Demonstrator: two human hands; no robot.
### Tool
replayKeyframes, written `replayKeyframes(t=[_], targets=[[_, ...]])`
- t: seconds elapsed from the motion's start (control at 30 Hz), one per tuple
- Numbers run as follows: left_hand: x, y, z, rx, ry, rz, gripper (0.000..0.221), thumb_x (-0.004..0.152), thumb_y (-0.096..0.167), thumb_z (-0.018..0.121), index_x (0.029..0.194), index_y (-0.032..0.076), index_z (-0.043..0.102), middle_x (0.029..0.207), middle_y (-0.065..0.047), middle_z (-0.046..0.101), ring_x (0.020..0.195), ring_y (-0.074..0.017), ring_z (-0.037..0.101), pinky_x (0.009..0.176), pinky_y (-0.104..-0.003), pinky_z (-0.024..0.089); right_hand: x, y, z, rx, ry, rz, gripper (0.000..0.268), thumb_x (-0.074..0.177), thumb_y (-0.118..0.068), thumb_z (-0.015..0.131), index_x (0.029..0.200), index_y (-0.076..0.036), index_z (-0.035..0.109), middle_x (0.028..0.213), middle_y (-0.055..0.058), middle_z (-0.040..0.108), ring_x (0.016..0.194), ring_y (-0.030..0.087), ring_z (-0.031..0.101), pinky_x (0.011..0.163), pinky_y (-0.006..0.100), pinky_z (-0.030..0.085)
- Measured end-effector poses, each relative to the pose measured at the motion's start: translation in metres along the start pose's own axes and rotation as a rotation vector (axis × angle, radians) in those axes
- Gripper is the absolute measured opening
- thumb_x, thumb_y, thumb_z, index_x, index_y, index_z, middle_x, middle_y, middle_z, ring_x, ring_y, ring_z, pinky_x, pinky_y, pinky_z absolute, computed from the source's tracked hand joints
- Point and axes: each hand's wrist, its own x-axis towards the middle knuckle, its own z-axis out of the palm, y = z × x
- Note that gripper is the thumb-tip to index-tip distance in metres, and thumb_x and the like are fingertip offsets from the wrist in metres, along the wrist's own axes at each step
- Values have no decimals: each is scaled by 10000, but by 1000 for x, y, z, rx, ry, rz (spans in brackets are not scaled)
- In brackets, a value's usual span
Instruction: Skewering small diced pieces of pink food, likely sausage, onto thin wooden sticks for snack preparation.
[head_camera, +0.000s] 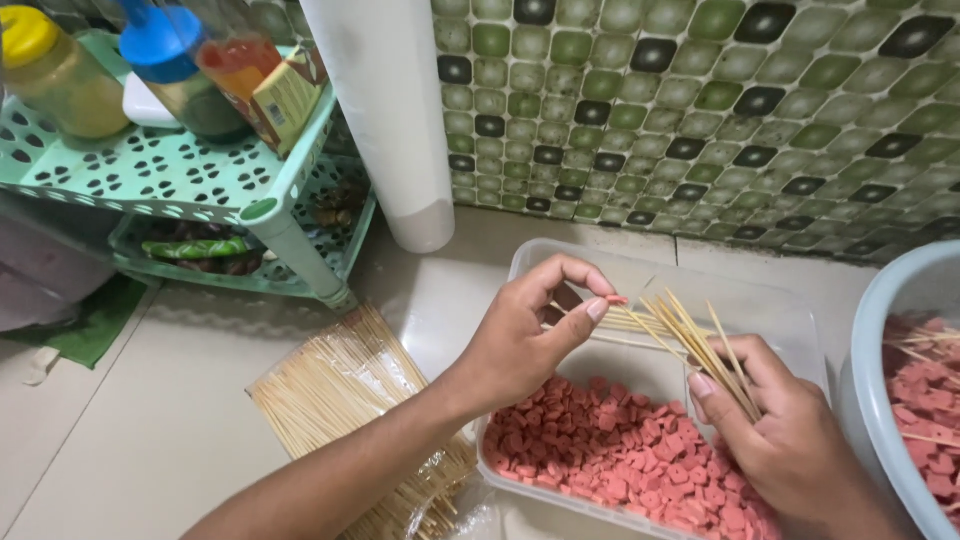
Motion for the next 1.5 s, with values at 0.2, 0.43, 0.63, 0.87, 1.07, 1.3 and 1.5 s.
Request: replayKeyframes(t=[0.2,0.43,0.63,0.87,1.07,1.3,1.5], targets=[[1,-1,0,40,-12,-34,132,971,58,631,1101,51,612,955,-53,660,695,-82,572,596,-211,522,4,6,1,-23,-12,-44,286,891,-144,681,1177,-149,670,582,49,787,422,179,683,429,325,485],[-1,4,2,154,49,103,119,938,42,672,1048,70,636,995,-27,678,733,-80,566,659,-211,504,3,9,2,-37,12,-85,308,883,-157,692,1189,-147,659,609,33,781,447,162,694,451,310,511],[-1,4,3,202,36,135,120,916,32,685,1013,74,629,1018,-45,674,777,-110,611,688,-232,565,1,6,2,-41,35,-115,292,875,-150,694,1165,-134,659,627,34,801,452,159,672,452,310,499],[-2,4,3,187,29,137,243,912,49,698,1132,51,594,1060,-58,678,784,-113,625,699,-244,577,2,10,2,-26,12,-47,283,885,-154,690,1168,-143,670,597,61,781,443,179,685,438,325,495],[-2,5,2,226,14,168,137,975,87,615,1108,63,638,1027,-54,656,821,-118,594,727,-250,535,2,11,2,-22,19,-105,266,874,-149,697,1139,-144,669,622,35,803,451,160,682,443,311,490],[-2,7,3,242,30,173,60,973,68,633,1025,68,666,948,-28,635,791,-111,575,707,-243,517,2,7,2,-46,-22,-73,251,886,-159,686,1137,-156,675,607,35,805,437,170,673,445,319,483],[-2,1,3,257,56,203,66,977,72,638,1037,94,655,942,-25,669,758,-99,589,681,-234,532,2,7,2,-16,-27,-27,258,907,-162,663,1164,-164,685,626,38,793,432,185,685,458,322,503]])
